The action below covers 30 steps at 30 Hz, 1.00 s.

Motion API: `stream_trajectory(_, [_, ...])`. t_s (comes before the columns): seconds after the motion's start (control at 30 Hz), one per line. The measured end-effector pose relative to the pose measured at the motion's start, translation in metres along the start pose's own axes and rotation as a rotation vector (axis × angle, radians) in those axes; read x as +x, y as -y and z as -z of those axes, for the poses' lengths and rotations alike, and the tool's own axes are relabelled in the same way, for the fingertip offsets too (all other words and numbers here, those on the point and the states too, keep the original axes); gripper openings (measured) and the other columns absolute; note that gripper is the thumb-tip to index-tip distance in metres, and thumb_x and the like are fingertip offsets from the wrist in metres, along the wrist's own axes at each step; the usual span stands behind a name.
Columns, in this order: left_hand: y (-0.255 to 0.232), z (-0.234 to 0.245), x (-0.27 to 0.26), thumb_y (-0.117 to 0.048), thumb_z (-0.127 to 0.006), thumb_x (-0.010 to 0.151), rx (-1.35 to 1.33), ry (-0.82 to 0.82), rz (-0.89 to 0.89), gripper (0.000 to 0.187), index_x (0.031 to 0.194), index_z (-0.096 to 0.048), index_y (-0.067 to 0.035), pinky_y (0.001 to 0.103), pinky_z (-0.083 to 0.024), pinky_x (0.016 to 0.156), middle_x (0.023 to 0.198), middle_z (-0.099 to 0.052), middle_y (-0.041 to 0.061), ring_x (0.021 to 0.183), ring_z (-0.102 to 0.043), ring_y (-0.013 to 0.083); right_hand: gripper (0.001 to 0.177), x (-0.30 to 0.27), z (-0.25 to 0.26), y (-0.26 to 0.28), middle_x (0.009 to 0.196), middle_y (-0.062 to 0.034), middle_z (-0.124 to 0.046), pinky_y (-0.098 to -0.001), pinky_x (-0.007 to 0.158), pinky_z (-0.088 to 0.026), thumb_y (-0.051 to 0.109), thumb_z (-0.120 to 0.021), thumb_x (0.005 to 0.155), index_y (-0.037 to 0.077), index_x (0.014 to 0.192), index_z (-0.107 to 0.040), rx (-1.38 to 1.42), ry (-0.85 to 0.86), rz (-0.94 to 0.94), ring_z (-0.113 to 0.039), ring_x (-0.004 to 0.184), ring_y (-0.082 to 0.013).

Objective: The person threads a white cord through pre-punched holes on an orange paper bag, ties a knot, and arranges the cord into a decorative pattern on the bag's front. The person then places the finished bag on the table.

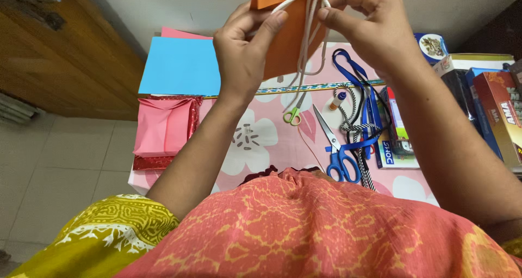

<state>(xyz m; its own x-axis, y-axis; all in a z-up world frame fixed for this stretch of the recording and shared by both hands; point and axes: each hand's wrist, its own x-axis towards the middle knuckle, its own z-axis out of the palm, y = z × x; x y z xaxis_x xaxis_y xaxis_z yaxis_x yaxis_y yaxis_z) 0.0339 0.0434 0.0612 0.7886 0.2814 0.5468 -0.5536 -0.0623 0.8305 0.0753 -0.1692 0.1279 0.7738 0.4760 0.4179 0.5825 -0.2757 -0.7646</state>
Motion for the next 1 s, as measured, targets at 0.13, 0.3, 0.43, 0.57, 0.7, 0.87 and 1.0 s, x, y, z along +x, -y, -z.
stream_trajectory(0.13, [0.012,0.003,0.000,-0.020,-0.076,0.100,-0.172,0.024,0.133,0.026,0.102,-0.080,0.005,0.027,-0.053,0.088,0.102,-0.074,0.010,0.092,-0.066,0.0124,0.014,0.001,0.003,-0.001,0.099,-0.0080,-0.074,-0.0372,0.080,-0.051,0.016,-0.079,0.099,0.003,0.102,-0.076,-0.368,-0.048,0.169,-0.068,0.091,-0.0208])
stream_trajectory(0.3, [0.021,0.006,0.003,-0.024,-0.075,0.095,-0.337,-0.047,0.282,0.028,0.102,-0.078,0.003,0.027,-0.056,0.090,0.097,-0.079,0.009,0.092,-0.072,0.0130,0.006,-0.011,0.011,-0.006,0.101,-0.0117,-0.072,-0.0452,0.089,-0.052,0.006,-0.072,0.101,0.001,0.103,-0.074,-0.712,-0.115,0.399,-0.069,0.097,-0.0293])
stream_trajectory(0.43, [0.017,0.010,0.006,-0.024,-0.075,0.095,-0.327,-0.064,0.248,0.029,0.101,-0.078,0.004,0.026,-0.056,0.090,0.096,-0.079,0.009,0.093,-0.073,0.0122,0.009,-0.012,0.007,-0.011,0.103,-0.0129,-0.072,-0.0462,0.084,-0.053,0.006,-0.076,0.098,0.002,0.106,-0.073,-0.628,-0.150,0.278,-0.069,0.095,-0.0307])
stream_trajectory(0.57, [0.008,0.014,0.006,-0.025,-0.075,0.096,-0.152,-0.073,0.184,0.029,0.100,-0.080,0.003,0.024,-0.050,0.074,0.087,-0.077,0.004,0.079,-0.064,0.0074,0.018,-0.011,-0.016,-0.016,0.123,-0.0189,-0.064,-0.0411,0.082,-0.057,0.005,-0.083,0.091,0.002,0.105,-0.072,-0.501,-0.199,0.296,-0.067,0.104,-0.0319])
stream_trajectory(0.7, [-0.001,0.019,0.006,-0.026,-0.076,0.096,0.149,-0.111,0.112,0.026,0.096,-0.082,-0.001,0.023,-0.043,0.061,0.076,-0.067,-0.001,0.068,-0.054,0.0049,0.017,-0.029,-0.046,-0.020,0.120,-0.0182,-0.062,-0.0393,0.084,-0.058,0.001,-0.084,0.091,-0.001,0.106,-0.075,-0.641,-0.329,0.275,-0.067,0.109,-0.0280])
stream_trajectory(0.87, [-0.003,0.018,0.000,-0.026,-0.076,0.095,0.159,-0.113,0.108,0.027,0.094,-0.080,0.000,0.026,-0.048,0.067,0.080,-0.069,0.001,0.074,-0.059,0.0067,0.015,-0.021,-0.079,-0.024,0.095,-0.0078,-0.072,-0.0284,0.070,-0.053,0.017,-0.082,0.106,0.003,0.107,-0.078,-0.252,-0.269,-0.004,-0.069,0.082,-0.0124])
stream_trajectory(1.0, [0.002,0.014,-0.009,-0.026,-0.075,0.096,0.152,-0.094,0.094,0.026,0.097,-0.080,0.000,0.027,-0.052,0.075,0.087,-0.073,0.002,0.081,-0.066,0.0072,0.024,-0.016,-0.083,-0.027,0.080,-0.0056,-0.073,-0.0262,0.064,-0.053,0.022,-0.085,0.097,0.000,0.095,-0.075,-0.238,-0.318,-0.078,-0.069,0.070,-0.0117])
